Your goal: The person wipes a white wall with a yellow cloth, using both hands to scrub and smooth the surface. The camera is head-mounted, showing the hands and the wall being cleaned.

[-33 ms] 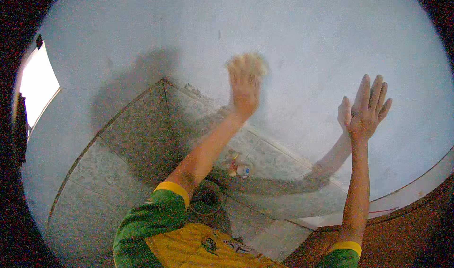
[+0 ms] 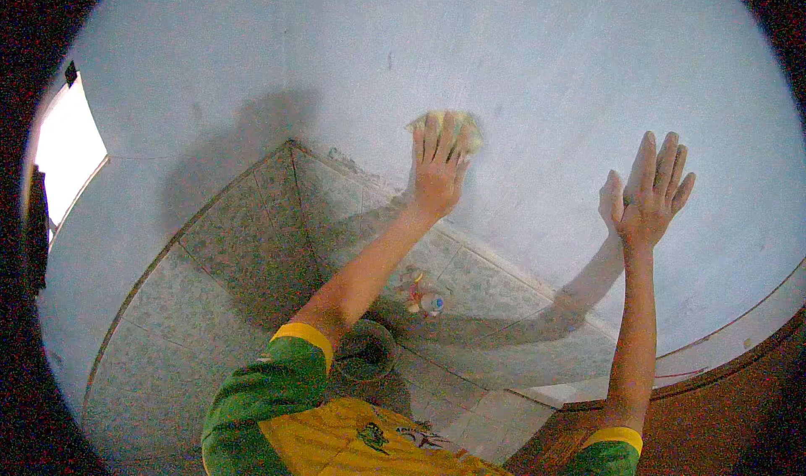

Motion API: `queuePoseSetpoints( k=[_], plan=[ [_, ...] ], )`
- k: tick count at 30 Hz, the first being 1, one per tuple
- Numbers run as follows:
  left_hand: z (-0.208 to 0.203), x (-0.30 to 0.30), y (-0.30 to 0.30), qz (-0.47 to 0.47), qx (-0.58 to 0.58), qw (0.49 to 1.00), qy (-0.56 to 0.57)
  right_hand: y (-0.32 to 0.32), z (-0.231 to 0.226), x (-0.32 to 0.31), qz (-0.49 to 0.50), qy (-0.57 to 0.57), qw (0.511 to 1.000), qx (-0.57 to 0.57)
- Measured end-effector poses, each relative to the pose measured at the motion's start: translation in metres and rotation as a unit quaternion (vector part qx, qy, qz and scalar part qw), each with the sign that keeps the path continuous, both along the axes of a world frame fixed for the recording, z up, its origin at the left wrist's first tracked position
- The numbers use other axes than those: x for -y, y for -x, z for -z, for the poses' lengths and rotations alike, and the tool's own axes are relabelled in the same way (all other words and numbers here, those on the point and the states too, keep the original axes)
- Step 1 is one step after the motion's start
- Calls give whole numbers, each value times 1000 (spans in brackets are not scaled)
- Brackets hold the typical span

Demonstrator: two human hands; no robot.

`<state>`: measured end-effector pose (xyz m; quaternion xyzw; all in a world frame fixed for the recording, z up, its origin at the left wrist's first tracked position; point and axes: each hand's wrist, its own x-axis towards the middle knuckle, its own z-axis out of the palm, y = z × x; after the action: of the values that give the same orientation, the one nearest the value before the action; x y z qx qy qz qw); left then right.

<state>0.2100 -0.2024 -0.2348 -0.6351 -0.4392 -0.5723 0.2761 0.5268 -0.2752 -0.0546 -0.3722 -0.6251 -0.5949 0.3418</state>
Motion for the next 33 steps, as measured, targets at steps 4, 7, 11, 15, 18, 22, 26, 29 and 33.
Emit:
queuePoseSetpoints(
  k=[4, 7, 11, 15, 18, 22, 26, 29, 33],
  plan=[
    [-62, -52, 85, -28, 128, 986, -100, -8, -4, 1, 8, -10, 1000, 3],
    [-117, -70, 127, -87, 219, 963, -134, -5, -5, -3, 12, 7, 1000, -4],
    [-66, -39, 32, -20, 127, 983, -128, -8, 0, -10, -5, 13, 1000, -17],
    [68, 14, -52, 69, -154, 985, 41, -6, -2, -4, -1, 24, 999, -21],
    [14, -20, -38, 61, -43, 996, -39, -10, -7, -5, 10, 22, 999, -23],
    [-187, -21, -21, -65, 91, 981, -159, -8, 2, -8, -13, 23, 999, -40],
    [-162, 1, -86, 22, -54, 982, -178, -8, 1, -14, -47, 21, 998, -38],
    [-26, 12, -80, 115, -205, 970, -61, -7, 7, -10, -26, 27, 998, -47],
    [-16, -23, -15, -3, -18, 998, -65, -11, 7, -8, -10, 23, 999, -43]
  ],
)
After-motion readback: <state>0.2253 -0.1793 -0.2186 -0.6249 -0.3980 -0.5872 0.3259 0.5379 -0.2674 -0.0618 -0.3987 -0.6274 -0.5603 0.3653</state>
